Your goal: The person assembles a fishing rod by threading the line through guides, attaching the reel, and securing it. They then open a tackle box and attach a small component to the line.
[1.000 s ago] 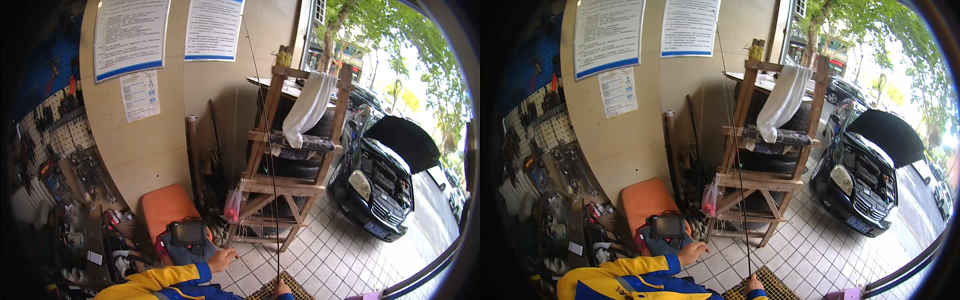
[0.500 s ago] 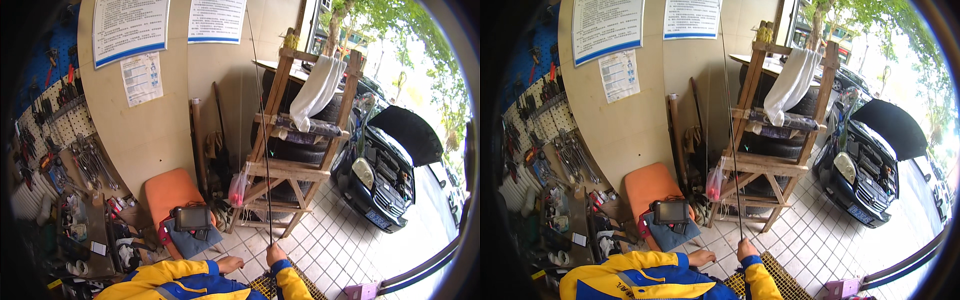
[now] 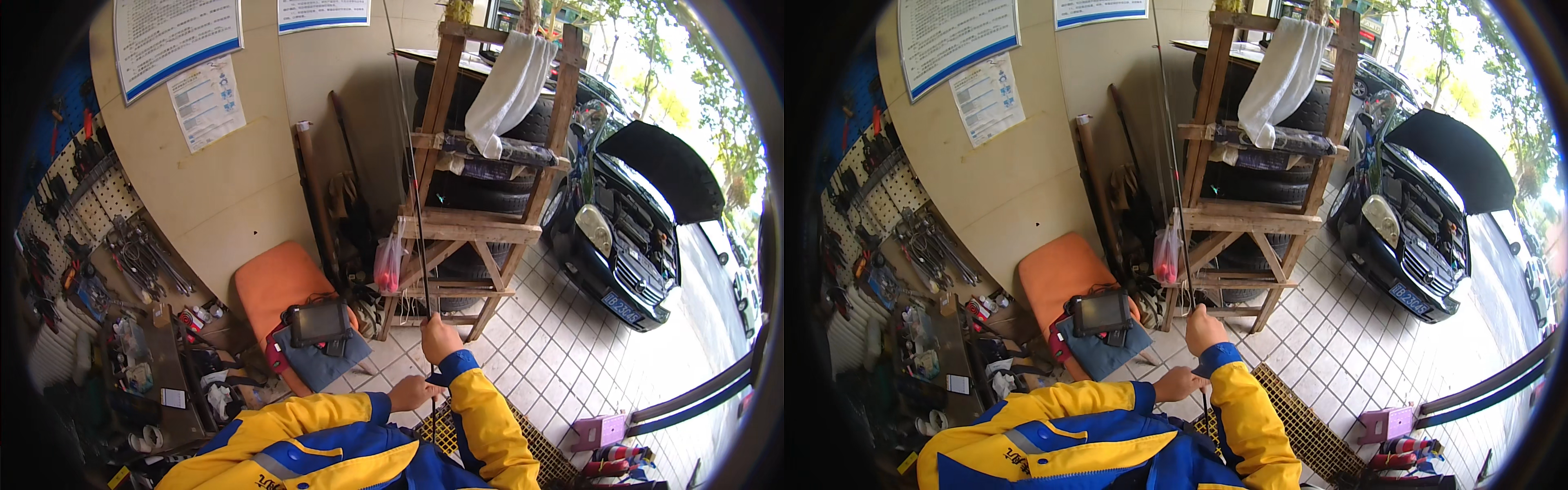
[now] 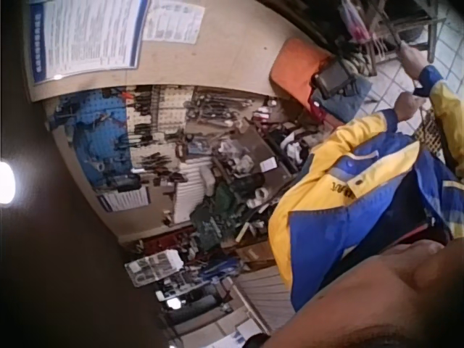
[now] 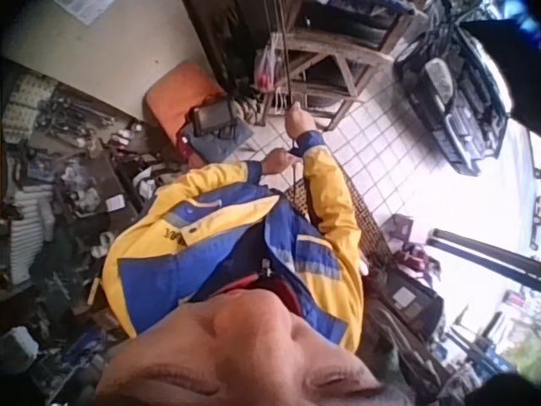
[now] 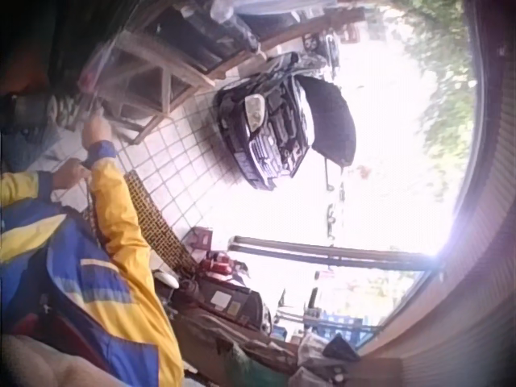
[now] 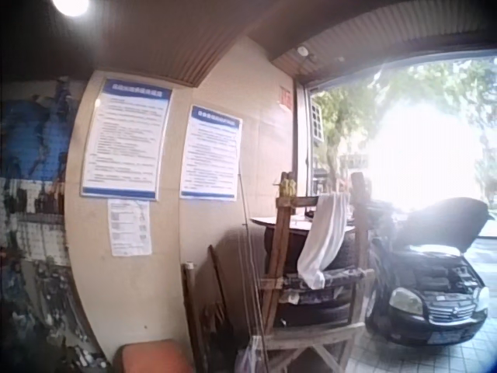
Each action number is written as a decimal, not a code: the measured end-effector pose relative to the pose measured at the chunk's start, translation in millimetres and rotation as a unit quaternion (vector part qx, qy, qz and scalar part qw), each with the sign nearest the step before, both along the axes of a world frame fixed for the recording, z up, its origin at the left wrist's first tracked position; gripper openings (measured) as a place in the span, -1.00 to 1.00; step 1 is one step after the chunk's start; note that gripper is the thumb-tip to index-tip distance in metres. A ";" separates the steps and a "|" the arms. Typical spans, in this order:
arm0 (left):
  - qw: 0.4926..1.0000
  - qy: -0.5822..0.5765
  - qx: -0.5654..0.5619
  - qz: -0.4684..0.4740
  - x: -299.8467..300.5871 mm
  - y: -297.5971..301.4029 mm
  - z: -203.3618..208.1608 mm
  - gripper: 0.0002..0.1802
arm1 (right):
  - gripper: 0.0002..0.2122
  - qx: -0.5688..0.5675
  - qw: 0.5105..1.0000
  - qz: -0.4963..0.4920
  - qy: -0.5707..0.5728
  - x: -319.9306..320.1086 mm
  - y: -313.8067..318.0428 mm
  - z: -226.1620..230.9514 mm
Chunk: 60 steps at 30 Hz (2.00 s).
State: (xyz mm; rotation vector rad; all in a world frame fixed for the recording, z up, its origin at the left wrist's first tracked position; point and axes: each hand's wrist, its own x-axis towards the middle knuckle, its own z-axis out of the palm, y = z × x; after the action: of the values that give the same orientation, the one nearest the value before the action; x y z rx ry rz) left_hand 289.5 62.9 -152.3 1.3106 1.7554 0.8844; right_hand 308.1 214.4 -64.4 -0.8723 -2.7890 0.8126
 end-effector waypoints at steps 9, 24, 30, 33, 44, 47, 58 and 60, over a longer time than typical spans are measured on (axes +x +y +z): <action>0.996 0.031 0.032 0.074 -7.7 4.2 -8.6 -0.65 | -0.76 -0.002 0.998 0.025 0.052 -0.1 -10.6 5.5; 0.981 -0.065 0.115 0.145 -30.6 41.7 88.1 -0.29 | -0.27 -0.247 0.965 -0.082 -0.036 229.8 -98.4 -204.0; 0.965 -0.221 0.061 0.125 -25.6 42.6 128.0 -0.32 | -0.67 -0.317 0.936 -0.147 0.042 220.8 -135.3 -247.6; 0.962 -0.246 0.061 0.098 -23.3 34.8 139.1 -0.38 | -0.69 -0.275 0.949 -0.129 0.082 214.5 -136.9 -254.1; 0.947 -0.133 0.167 0.241 -75.0 -50.9 53.3 -0.42 | -0.53 -0.248 0.941 -0.223 0.053 221.2 -118.1 -246.0; 0.965 -0.036 0.087 0.244 -68.5 -82.3 -4.9 -0.50 | -0.49 -0.243 0.937 -0.247 0.041 217.5 -110.4 -249.7; 0.949 -0.061 -0.003 0.309 -99.2 -170.7 -157.6 -0.60 | -0.54 -0.203 0.946 -0.237 0.086 227.8 -94.0 -255.8; 0.940 -0.088 0.033 0.329 -111.1 -180.1 -168.0 -0.69 | -0.55 -0.228 0.938 -0.250 0.075 228.9 -94.9 -249.2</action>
State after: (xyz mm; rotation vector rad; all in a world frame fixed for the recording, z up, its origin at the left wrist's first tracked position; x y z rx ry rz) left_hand 178.4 -117.2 -320.3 0.6364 2.0576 1.3853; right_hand 537.1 119.6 -313.6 -1.4345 -2.1164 1.3667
